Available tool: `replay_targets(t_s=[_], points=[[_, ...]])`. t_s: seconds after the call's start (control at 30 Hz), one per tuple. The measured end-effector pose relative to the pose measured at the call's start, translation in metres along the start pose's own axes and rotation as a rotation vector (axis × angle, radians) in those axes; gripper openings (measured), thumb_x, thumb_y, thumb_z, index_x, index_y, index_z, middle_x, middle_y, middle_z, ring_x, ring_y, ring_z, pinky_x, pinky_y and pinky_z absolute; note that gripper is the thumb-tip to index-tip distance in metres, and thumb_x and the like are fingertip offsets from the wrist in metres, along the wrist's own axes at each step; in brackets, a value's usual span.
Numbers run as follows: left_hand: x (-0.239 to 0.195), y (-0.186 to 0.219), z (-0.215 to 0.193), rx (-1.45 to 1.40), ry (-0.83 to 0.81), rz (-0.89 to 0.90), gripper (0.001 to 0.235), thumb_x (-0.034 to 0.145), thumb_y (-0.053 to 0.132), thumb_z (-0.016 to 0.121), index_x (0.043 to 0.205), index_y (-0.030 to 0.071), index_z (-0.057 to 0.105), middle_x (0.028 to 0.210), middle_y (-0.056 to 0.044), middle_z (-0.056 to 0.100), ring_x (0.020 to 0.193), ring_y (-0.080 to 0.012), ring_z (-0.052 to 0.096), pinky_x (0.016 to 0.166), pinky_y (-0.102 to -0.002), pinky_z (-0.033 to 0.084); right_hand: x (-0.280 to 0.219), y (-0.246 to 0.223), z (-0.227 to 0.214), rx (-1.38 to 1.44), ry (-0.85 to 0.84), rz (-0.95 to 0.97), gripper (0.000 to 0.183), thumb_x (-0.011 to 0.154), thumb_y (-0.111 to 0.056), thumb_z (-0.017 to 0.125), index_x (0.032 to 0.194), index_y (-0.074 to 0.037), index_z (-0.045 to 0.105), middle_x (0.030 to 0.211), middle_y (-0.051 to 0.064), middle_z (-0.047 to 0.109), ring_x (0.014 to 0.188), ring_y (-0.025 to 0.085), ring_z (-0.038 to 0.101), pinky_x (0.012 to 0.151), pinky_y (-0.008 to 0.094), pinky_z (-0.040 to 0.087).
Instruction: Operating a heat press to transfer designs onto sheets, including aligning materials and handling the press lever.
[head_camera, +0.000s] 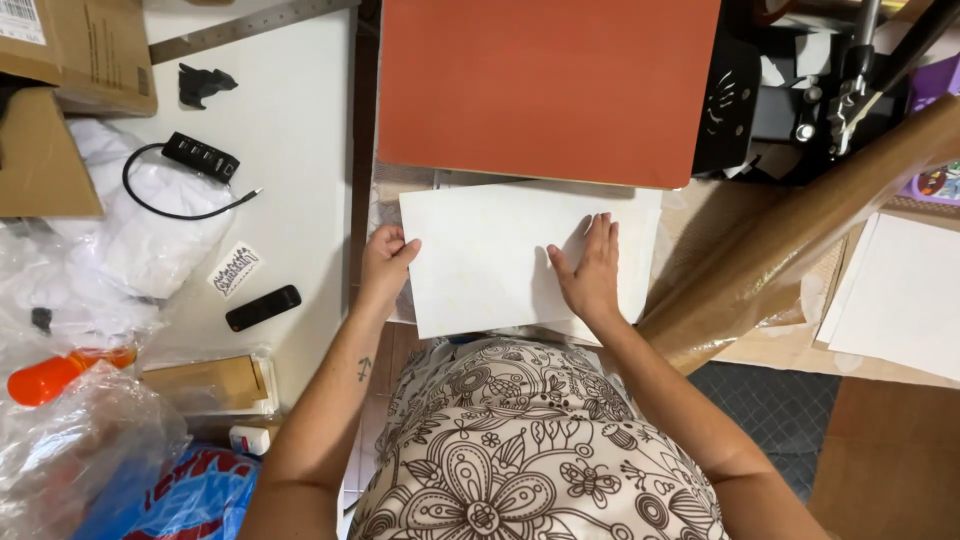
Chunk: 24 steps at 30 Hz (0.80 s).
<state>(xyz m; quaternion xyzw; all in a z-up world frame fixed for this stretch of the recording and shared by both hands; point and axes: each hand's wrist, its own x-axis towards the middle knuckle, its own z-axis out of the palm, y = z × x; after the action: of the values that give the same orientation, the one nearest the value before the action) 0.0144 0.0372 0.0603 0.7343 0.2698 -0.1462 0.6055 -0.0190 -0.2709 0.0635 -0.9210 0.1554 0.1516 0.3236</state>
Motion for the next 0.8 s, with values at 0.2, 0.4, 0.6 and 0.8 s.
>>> replay_targets(t_s=[0.2, 0.4, 0.6, 0.8], points=[[-0.021, 0.05, -0.044, -0.096, -0.326, 0.201, 0.036, 0.095, 0.002, 0.065, 0.129, 0.002, 0.055, 0.093, -0.02, 0.073, 0.077, -0.0227, 0.072, 0.064, -0.033, 0.062, -0.025, -0.001, -0.029, 0.118, 0.038, 0.006, 0.088, 0.099, -0.046, 0.061, 0.155, 0.007, 0.02, 0.162, 0.029, 0.022, 0.151, 0.044, 0.016, 0.123, 0.053, 0.019], [-0.018, 0.088, -0.091, -0.064, -0.479, 0.39, 0.037, 0.091, -0.002, 0.068, 0.126, -0.001, 0.056, 0.087, -0.013, 0.071, 0.075, -0.0125, 0.067, 0.071, -0.028, 0.059, -0.049, 0.016, -0.045, 0.412, 0.037, -0.058, 0.073, 0.104, -0.04, 0.047, 0.155, 0.003, 0.019, 0.155, 0.034, 0.029, 0.143, 0.051, 0.029, 0.118, 0.06, 0.028], [0.029, 0.09, -0.038, -0.35, -0.283, 0.288, 0.032, 0.095, 0.005, 0.066, 0.125, 0.008, 0.055, 0.094, -0.009, 0.07, 0.08, -0.0178, 0.073, 0.066, -0.029, 0.064, -0.058, 0.003, -0.101, 0.637, 0.4, -0.322, 0.049, 0.111, -0.031, 0.032, 0.152, -0.003, 0.027, 0.144, 0.023, 0.043, 0.136, 0.038, 0.043, 0.112, 0.051, 0.038], [0.049, 0.079, 0.069, -0.718, -0.106, 0.009, 0.027, 0.099, 0.011, 0.063, 0.122, 0.012, 0.049, 0.101, -0.007, 0.063, 0.093, -0.0269, 0.074, 0.082, -0.04, 0.065, -0.059, 0.024, -0.128, 0.654, 0.525, -0.353, 0.04, 0.114, -0.025, 0.033, 0.15, -0.009, 0.028, 0.144, 0.011, 0.046, 0.132, 0.021, 0.046, 0.105, 0.033, 0.039]])
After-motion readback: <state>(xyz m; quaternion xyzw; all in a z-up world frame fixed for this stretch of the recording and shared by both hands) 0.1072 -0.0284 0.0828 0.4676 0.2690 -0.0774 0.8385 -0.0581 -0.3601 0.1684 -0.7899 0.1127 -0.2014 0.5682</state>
